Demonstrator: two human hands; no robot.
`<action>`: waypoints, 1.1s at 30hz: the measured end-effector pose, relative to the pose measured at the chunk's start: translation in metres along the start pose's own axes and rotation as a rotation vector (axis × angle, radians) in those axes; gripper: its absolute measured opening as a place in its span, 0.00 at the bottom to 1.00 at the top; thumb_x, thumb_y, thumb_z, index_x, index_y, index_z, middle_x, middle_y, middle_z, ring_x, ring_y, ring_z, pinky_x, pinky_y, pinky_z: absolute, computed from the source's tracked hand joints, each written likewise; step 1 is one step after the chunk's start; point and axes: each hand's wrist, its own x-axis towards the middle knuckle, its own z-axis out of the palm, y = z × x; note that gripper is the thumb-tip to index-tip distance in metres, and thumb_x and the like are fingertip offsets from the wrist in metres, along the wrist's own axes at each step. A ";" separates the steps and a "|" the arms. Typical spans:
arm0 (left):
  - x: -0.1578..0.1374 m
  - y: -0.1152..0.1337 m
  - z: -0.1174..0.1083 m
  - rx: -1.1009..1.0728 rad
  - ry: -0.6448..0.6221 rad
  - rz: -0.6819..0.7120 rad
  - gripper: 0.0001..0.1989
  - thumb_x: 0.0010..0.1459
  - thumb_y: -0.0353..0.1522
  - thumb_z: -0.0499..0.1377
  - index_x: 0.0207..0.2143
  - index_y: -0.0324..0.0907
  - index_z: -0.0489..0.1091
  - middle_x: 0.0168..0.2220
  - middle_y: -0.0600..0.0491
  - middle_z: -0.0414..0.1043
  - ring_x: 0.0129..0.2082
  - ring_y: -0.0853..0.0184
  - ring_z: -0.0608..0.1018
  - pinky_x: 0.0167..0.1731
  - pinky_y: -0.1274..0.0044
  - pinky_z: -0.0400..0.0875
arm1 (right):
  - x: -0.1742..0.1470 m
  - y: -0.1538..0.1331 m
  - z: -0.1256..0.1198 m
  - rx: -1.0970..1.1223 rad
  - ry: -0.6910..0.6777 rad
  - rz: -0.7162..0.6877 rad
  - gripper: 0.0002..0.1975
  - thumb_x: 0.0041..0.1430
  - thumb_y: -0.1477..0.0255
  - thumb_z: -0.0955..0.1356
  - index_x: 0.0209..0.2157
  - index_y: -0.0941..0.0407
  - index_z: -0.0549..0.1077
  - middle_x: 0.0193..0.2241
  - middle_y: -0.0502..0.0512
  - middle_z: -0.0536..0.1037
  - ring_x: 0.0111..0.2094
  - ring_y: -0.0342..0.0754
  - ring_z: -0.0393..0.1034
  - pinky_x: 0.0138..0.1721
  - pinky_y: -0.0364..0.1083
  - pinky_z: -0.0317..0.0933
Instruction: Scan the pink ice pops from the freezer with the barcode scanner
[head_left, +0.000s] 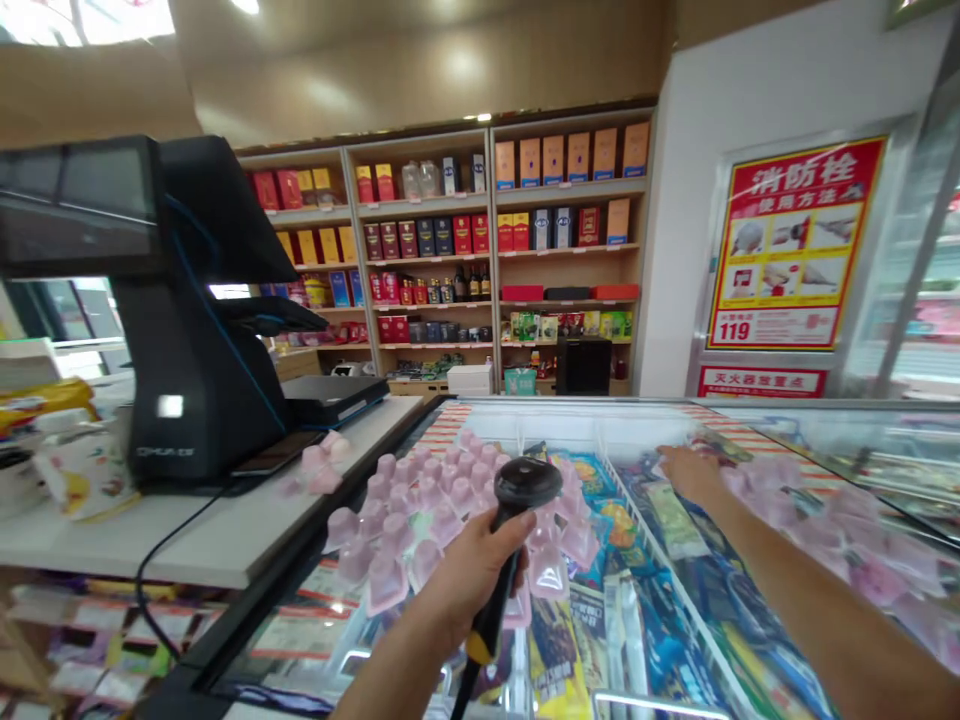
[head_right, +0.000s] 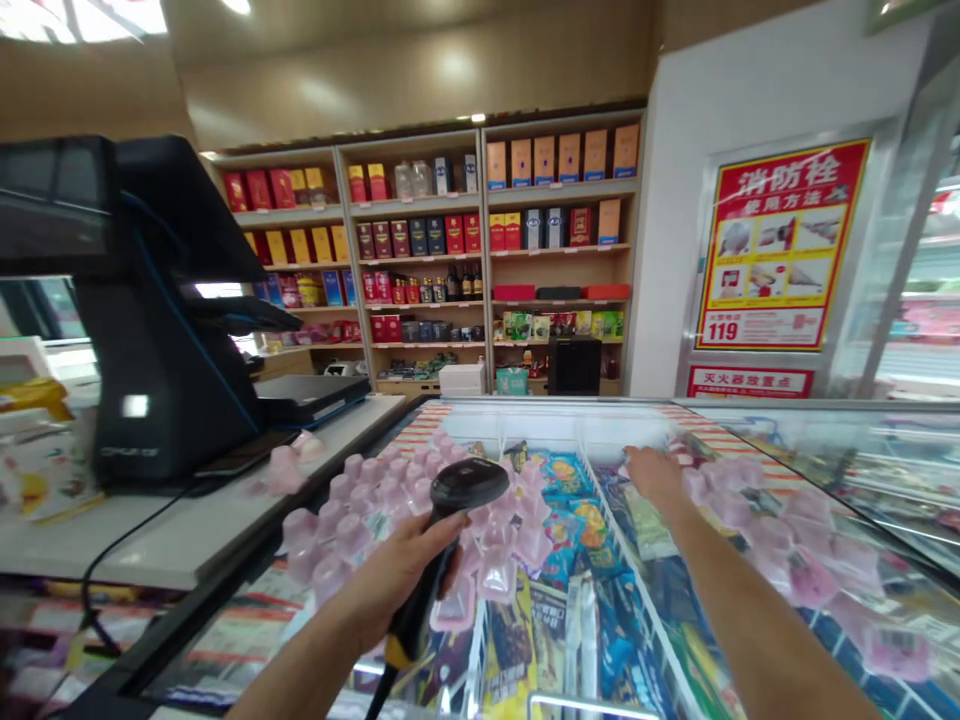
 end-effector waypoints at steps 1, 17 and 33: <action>-0.004 0.001 0.001 -0.003 0.001 0.009 0.14 0.44 0.42 0.55 0.24 0.40 0.60 0.15 0.60 0.60 0.13 0.76 0.63 0.16 0.82 0.55 | -0.006 -0.011 0.000 0.069 -0.005 0.003 0.14 0.45 0.73 0.62 0.37 0.57 0.70 0.32 0.60 0.72 0.39 0.54 0.65 0.42 0.53 0.52; -0.079 0.013 0.009 -0.032 -0.126 0.059 0.15 0.45 0.42 0.55 0.26 0.39 0.60 0.17 0.59 0.61 0.15 0.77 0.63 0.16 0.83 0.56 | -0.111 -0.122 -0.009 1.518 -0.290 0.337 0.05 0.45 0.71 0.62 0.25 0.56 0.67 0.21 0.51 0.73 0.25 0.44 0.67 0.27 0.42 0.61; -0.069 0.004 0.008 0.061 -0.023 0.052 0.16 0.44 0.44 0.54 0.24 0.40 0.59 0.15 0.60 0.61 0.13 0.77 0.63 0.14 0.83 0.56 | -0.120 -0.099 0.017 0.310 0.210 0.009 0.17 0.45 0.74 0.60 0.38 0.59 0.70 0.35 0.57 0.73 0.39 0.50 0.66 0.42 0.47 0.55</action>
